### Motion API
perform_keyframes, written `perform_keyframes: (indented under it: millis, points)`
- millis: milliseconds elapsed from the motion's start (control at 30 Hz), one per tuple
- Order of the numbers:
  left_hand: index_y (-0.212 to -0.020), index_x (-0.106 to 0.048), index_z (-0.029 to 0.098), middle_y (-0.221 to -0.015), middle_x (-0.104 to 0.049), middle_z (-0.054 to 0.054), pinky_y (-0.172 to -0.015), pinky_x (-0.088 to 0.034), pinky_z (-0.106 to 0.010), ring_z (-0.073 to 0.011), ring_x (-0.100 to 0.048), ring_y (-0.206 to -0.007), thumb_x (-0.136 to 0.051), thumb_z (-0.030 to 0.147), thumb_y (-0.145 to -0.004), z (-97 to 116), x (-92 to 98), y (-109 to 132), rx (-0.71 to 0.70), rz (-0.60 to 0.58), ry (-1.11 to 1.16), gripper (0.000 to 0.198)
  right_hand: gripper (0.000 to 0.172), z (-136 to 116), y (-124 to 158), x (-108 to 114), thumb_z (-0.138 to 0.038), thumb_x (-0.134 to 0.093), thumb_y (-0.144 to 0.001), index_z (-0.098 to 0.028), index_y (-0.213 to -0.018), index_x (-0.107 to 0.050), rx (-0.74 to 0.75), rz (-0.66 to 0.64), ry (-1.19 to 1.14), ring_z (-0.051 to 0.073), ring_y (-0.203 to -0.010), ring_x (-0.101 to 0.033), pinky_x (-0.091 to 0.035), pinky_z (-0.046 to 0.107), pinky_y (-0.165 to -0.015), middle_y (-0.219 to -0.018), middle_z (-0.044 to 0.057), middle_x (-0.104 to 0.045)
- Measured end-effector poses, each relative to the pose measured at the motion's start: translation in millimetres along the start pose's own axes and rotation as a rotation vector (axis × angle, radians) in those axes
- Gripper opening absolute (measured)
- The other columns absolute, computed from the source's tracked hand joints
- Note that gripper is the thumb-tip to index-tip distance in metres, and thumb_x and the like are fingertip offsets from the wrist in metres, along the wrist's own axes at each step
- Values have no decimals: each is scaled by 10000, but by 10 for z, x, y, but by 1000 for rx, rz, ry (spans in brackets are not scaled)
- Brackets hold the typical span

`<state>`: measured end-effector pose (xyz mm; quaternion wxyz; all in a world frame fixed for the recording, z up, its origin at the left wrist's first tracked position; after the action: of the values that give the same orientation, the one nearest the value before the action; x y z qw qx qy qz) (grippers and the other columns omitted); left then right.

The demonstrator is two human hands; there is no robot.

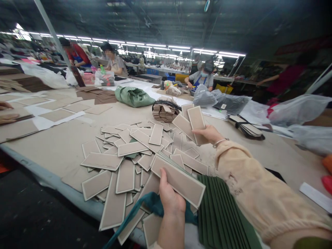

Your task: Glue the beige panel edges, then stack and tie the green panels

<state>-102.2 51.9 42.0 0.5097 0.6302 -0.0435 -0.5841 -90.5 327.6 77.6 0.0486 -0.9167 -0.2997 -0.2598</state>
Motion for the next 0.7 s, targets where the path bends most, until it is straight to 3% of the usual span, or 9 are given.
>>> perform_keyframes:
  millis: [133, 300, 467, 600, 700]
  points:
    - [-1105, -660, 162, -946, -722, -81, -799, -570, -367, -215, -693, -822, -590, 413, -860, -16, -10, 11, 13, -20, 5, 357, 506, 86, 291, 85, -404, -824, -496, -122, -898, -704, -46, -299, 23, 192, -676, -658, -513, 266, -592, -825, 80, -735]
    - [-1117, -651, 148, -923, -720, -82, -775, -571, -341, -202, -690, -800, -584, 383, -871, -24, -8, 12, -1, -19, -23, 346, 384, 275, 539, -204, -338, -832, -461, -146, -770, -710, -70, -505, 178, 171, -615, -630, -482, 246, -558, -682, 19, -706]
    - [-1121, -651, 158, -853, -718, -56, -763, -573, -324, -177, -687, -746, -553, 351, -895, -9, -11, -1, -20, 10, -81, 313, 482, 243, 566, -375, -291, -873, -381, -164, -808, -688, 32, -425, 336, 176, -729, -619, -464, 240, -637, -738, -9, -690]
    - [-1136, -644, 169, -830, -717, -40, -736, -575, -307, -153, -678, -679, -541, 328, -905, -3, -16, -14, -20, 6, -105, 299, 689, 124, 587, -279, -303, -882, -382, -195, -1026, -662, 140, -361, 355, 180, -834, -621, -466, 242, -727, -891, -16, -692]
    - [-1147, -641, 175, -834, -719, -34, -738, -574, -294, -144, -677, -676, -544, 315, -905, -4, -16, -12, -20, 14, -109, 296, 539, 70, 575, -57, -306, -845, -487, -194, -986, -673, 173, -266, 363, 198, -875, -617, -460, 260, -774, -896, -5, -689]
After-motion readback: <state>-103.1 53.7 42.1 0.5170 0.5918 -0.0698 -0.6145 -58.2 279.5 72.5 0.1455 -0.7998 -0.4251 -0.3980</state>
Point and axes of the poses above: each hand's wrist, its own y-axis away from the middle knuckle, its own x-axis out of the back of the hand, z = x × y, the point moved 1 cm from there along -y, towards the middle knuckle
